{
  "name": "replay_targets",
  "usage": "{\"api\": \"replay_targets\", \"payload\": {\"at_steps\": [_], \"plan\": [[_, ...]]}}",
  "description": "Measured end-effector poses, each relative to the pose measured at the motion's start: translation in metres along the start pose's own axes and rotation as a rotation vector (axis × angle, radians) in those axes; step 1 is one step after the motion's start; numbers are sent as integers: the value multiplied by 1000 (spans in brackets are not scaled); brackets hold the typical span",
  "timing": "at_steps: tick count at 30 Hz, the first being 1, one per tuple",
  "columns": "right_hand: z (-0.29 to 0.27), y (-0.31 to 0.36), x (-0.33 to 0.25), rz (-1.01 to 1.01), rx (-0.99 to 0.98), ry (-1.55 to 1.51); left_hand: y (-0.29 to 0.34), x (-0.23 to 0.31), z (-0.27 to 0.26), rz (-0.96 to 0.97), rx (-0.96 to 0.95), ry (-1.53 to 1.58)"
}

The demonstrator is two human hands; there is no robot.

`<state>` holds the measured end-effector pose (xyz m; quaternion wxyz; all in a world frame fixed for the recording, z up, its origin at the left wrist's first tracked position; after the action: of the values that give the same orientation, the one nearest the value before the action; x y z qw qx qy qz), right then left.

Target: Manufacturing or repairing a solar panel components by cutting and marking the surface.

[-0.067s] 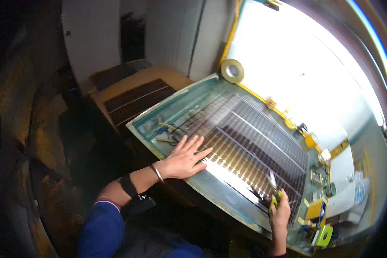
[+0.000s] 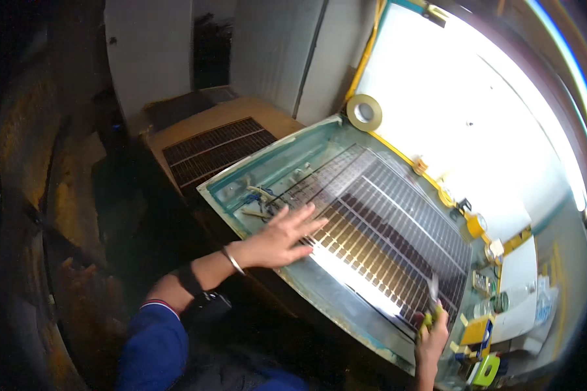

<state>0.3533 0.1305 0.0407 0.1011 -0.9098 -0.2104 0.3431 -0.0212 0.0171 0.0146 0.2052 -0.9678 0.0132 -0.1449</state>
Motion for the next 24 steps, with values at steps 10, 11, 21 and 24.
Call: {"api": "replay_targets", "payload": {"at_steps": [10,11,21,24], "plan": [[-70,46,81,144,167,-1020,152,-242,0,-739,128,-594],[-66,50,75,102,177,-917,159,-251,20,-607,-1,-703],[-37,49,-22,-146,213,-322,172,-317,93,-629,67,-417],[-35,55,-23,-197,271,-351,171,-312,51,-834,-272,-589]]}}
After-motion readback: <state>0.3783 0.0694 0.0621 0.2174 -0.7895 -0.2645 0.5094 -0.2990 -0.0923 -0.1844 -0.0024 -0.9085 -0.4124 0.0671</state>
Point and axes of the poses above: each hand's wrist, its own y-axis away from the middle knuckle, its own z-axis out of the palm, x = y × z, the point moved 2 cm from there along -y, towards the middle knuckle, and after that the axes turned 9 degrees about -y, right-handed, at the moved point
